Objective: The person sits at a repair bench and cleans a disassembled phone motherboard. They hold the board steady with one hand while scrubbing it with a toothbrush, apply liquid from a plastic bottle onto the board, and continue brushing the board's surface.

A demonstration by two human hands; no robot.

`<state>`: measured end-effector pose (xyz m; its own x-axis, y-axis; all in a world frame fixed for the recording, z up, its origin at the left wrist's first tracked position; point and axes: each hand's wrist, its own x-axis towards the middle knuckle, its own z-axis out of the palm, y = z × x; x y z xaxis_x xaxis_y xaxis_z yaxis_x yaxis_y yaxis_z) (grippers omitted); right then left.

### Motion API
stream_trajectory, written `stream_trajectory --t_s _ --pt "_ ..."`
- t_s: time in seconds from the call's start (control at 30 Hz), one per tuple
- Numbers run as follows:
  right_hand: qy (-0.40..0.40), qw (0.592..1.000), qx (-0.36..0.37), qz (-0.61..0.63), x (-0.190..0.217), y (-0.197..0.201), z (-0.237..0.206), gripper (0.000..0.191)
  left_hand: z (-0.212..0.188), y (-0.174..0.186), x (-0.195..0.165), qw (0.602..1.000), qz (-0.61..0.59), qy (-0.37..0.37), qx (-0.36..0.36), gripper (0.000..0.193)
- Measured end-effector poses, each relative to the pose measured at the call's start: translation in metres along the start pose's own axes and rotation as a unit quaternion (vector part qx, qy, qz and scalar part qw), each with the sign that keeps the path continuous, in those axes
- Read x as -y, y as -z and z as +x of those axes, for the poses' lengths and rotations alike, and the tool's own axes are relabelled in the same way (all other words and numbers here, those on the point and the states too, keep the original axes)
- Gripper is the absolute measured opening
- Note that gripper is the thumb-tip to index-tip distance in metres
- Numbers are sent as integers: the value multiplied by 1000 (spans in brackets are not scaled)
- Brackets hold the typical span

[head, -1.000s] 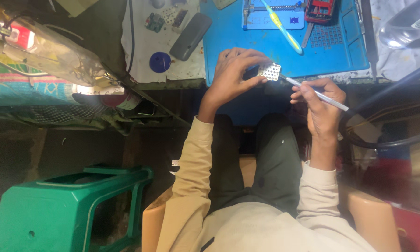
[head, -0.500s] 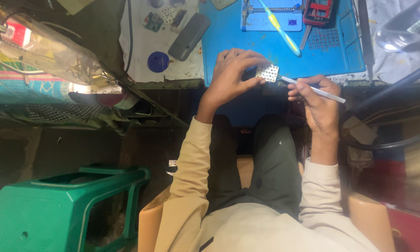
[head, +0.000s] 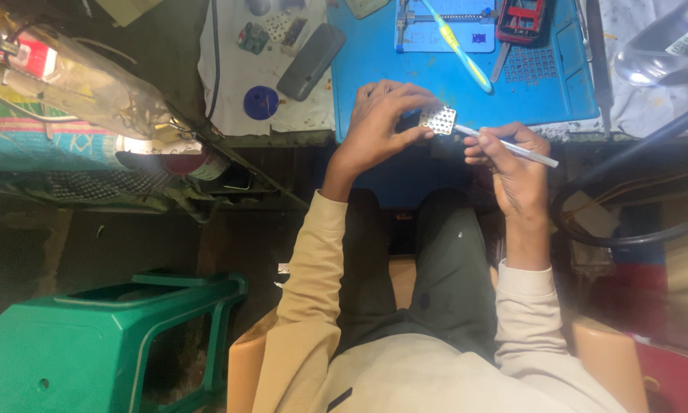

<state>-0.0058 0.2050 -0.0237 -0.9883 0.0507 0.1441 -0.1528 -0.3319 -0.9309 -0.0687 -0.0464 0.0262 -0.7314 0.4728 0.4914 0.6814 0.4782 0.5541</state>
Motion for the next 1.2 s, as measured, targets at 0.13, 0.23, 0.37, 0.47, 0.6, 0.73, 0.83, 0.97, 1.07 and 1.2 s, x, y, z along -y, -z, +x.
stream_trajectory --t_s 0.13,0.23,0.37,0.47,0.6,0.73,0.83,0.97,1.07,1.2 --pt "-5 1000 5 -2 1 0 0 11 0 0 0 1000 4 2 4 39" --pt "-9 1000 9 1 2 1 1 11 0 1 -1 1000 4 -5 2 39" --pt "-11 1000 11 -4 1 1 4 11 0 0 -1 1000 -2 11 8 40" --pt "-9 1000 14 -3 1 0 4 11 0 0 -1 1000 -1 3 3 40" --pt "-9 1000 11 -10 1 -1 2 12 0 1 -1 1000 2 5 10 40" --pt "-3 1000 10 -3 0 -2 0 12 0 1 -1 1000 -1 7 8 41" --pt "4 1000 11 -7 -3 -1 0 12 1 -1 0 1000 4 -2 3 40" --pt "-7 1000 23 7 -6 5 2 15 1 -2 0 1000 -4 9 4 41" --pt "-20 997 68 3 -4 15 1 25 -1 -1 -1 1000 -9 17 10 40" --pt "-46 987 150 -13 16 36 -8 46 -1 3 -5 1000 1 -4 2 39"
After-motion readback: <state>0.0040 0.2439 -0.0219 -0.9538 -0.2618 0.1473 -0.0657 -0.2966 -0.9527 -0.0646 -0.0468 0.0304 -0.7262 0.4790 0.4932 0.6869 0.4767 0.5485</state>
